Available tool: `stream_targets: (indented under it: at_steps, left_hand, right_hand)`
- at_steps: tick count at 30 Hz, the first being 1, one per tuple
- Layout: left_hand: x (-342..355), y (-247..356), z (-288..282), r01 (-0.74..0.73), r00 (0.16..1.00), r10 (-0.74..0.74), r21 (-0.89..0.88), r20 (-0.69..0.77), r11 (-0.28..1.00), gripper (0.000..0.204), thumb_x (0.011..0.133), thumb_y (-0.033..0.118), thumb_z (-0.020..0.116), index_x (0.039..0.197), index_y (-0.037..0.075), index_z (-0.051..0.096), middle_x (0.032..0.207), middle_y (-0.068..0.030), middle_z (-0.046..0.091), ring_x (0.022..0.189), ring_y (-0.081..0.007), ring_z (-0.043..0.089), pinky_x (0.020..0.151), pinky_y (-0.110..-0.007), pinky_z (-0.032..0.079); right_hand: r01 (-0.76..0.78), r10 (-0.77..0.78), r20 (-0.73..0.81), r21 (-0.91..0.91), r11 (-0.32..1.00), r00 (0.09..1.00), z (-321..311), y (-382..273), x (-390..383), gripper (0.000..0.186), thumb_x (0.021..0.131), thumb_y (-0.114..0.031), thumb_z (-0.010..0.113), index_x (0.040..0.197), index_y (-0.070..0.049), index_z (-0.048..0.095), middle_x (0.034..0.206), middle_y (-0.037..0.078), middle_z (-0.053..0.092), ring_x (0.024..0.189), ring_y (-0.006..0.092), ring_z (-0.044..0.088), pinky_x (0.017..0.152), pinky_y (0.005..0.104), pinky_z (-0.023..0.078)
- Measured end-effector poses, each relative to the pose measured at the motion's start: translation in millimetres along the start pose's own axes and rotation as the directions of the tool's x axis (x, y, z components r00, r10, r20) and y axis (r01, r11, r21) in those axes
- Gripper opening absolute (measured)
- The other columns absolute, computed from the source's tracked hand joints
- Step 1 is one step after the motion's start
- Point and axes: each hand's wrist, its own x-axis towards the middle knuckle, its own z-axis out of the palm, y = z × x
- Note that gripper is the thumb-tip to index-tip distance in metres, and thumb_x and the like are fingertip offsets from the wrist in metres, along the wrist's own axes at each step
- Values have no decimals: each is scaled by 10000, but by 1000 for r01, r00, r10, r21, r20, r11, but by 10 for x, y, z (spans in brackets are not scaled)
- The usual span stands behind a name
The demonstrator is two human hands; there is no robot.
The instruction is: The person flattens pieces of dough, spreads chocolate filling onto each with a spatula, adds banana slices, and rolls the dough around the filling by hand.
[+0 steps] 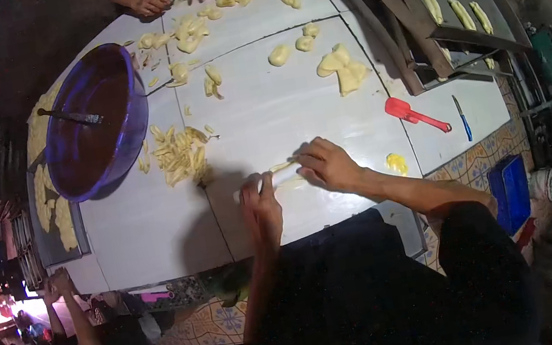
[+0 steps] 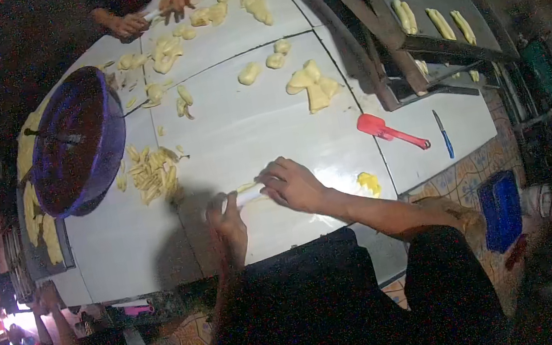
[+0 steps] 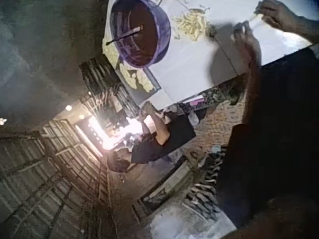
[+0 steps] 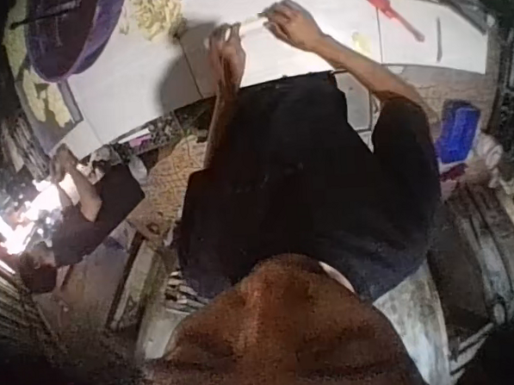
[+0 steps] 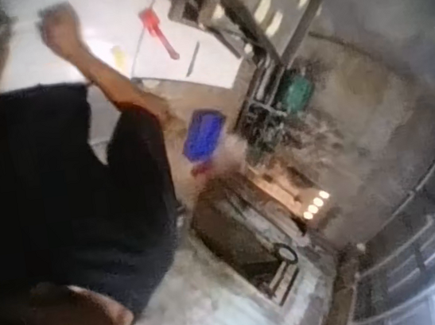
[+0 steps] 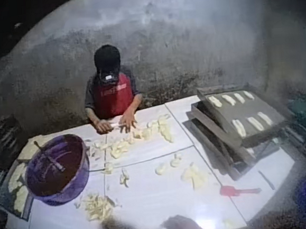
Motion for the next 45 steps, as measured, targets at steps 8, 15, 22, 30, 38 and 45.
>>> stream_targets:
  at_steps: [8,15,22,30,38,45]
  left_hand:
    - [-598,-94,-85,55,950,-48,-14,309,998,411,850,22,684,1257,54,637,1232,-153,605,1206,-379,552,1045,-514,415]
    - [624,-86,192,72,968,-158,387,195,919,639,984,325,587,1538,57,414,1618,-192,345,1503,-413,298,1146,-713,222]
    - [1598,-508,660,170,985,-147,465,-86,869,668,1030,364,515,1578,34,325,1651,-248,248,1530,-453,208,1121,-767,167]
    - [1008,-213,249,-238,907,242,-55,346,970,732,872,-18,620,1557,77,380,1293,-166,627,1165,-342,576,1040,-466,428]
    - [-95,-537,-259,426,904,-419,120,-82,897,635,862,-99,584,1468,79,514,1148,-195,610,1142,-388,566,991,-511,458]
    - [-936,-1108,-230,557,828,-434,420,-357,717,664,819,7,634,1464,136,548,1133,-161,635,1041,-365,603,918,-485,462]
  right_hand:
    - [-129,123,146,35,991,982,-64,-82,-610,408,814,-190,801,1175,-53,669,1162,134,629,1088,330,610,907,470,503]
    - [-271,277,-31,-335,903,960,128,230,204,354,977,-366,589,1288,-246,708,1297,129,538,1107,313,497,933,451,394]
    - [-428,413,-117,-336,839,903,-60,609,552,360,963,-334,636,1279,-178,705,1337,206,504,1176,362,479,963,498,406]
    - [-730,683,-267,-331,598,680,-1529,1126,-976,202,844,-109,723,1034,-40,731,958,215,676,883,424,658,784,479,541]
    - [-782,779,-118,-208,587,616,-1460,1204,-1343,195,841,-147,772,820,24,680,802,210,687,683,313,635,665,417,508]
    - [-432,440,239,-86,898,866,-1138,171,1389,357,1019,-184,624,1286,50,647,879,120,609,658,177,608,655,339,517]
